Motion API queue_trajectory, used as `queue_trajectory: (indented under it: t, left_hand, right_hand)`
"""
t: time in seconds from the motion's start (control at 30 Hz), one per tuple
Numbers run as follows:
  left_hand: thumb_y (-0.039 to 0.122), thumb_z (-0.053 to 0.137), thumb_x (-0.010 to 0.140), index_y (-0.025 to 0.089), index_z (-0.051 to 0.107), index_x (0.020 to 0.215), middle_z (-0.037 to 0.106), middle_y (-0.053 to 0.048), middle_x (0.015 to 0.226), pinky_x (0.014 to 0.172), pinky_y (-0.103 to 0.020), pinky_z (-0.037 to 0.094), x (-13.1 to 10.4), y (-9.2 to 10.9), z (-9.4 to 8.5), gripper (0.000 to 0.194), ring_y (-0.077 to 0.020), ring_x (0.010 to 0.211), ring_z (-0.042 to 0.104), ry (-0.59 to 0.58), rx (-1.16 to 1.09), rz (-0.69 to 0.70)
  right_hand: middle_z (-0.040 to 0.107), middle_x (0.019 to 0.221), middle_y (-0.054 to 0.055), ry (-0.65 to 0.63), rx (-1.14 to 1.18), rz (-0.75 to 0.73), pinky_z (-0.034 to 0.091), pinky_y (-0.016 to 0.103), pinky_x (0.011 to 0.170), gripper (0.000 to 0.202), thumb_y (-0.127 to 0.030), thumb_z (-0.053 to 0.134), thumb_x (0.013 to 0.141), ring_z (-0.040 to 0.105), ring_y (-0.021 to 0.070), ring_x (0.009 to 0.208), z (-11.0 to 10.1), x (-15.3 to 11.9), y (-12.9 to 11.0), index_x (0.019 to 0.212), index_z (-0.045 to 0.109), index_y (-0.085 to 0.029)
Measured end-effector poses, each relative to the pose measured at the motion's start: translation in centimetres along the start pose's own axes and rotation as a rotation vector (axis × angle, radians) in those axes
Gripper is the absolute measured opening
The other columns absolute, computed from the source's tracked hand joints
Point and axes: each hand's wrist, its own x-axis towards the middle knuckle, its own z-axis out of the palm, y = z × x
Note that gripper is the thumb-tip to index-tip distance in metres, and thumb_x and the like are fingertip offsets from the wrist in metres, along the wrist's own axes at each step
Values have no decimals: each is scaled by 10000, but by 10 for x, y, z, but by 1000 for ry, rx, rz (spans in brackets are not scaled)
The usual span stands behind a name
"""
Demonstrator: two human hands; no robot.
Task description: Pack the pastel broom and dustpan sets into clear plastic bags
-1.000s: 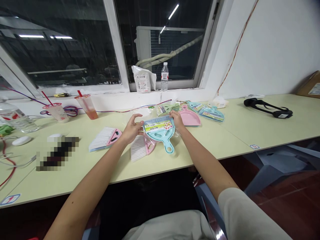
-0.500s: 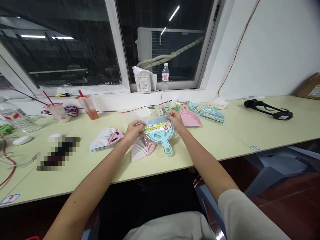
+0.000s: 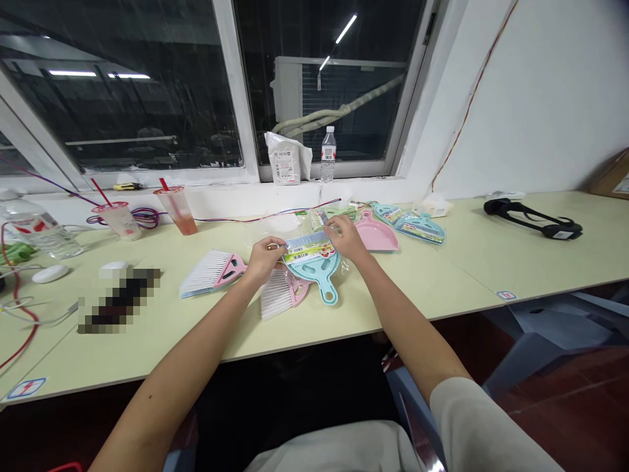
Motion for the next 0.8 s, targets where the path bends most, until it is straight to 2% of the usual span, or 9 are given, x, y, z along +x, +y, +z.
queue_trajectory:
  t: [0.07,0.17,0.23,0.3,0.4,0.5,0.8]
  left_hand:
    - [195,800,627,167,650,880,601,5,703,457,-317,586,-1,1,1,296,-170,567,645,9,14,-4]
    - [183,805,618,186,607,877,579,29,667,448,-297,572,-3,1,2,326,-150,535,617,12,7,-4]
    - [178,797,616,195,581,873,559,46,647,443,-284,563,-5,1,2,336,-132,517,588,2,-2,7]
    - [177,786,617,198,572,876,550,50,644,443,-278,560,-5,2,2,336,-125,517,575,-8,-5,18]
    - [171,773,617,198,576,885,543,51,644,442,-273,557,-5,2,1,333,-124,520,568,-10,1,22]
    - [172,766,622,196,584,896,547,47,653,442,-270,554,-4,2,0,329,-122,526,564,-9,-3,19]
    - [232,810,628,200,572,902,501,72,609,469,-253,550,-6,0,2,365,-111,520,543,-20,-84,74]
  right_hand:
    - [604,1140,112,-42,-151,-201,369,478,1039,105,-278,627,898,500,305,1143,0,-2,-15,886,712,-218]
    - [637,1056,106,-301,-246,-429,386,464,1001,172,-212,594,945,508,291,1091,14,-6,-39,897,758,-220]
    - [644,1012,100,-447,-289,-505,409,426,936,206,-195,571,969,526,267,1022,29,-9,-48,909,768,-214]
    - [649,999,96,-514,-324,-538,415,399,896,225,-184,553,985,536,252,991,42,-10,-49,915,766,-207]
    - [661,1009,92,-535,-348,-565,416,381,892,245,-179,526,1006,550,240,985,53,-10,-43,936,759,-199]
    - [667,998,90,-541,-369,-580,418,375,901,254,-165,510,1010,555,234,974,54,-9,-40,945,754,-191]
    - [632,911,91,-543,-473,-526,409,356,848,241,-104,513,965,535,236,925,57,-3,-49,857,717,-172]
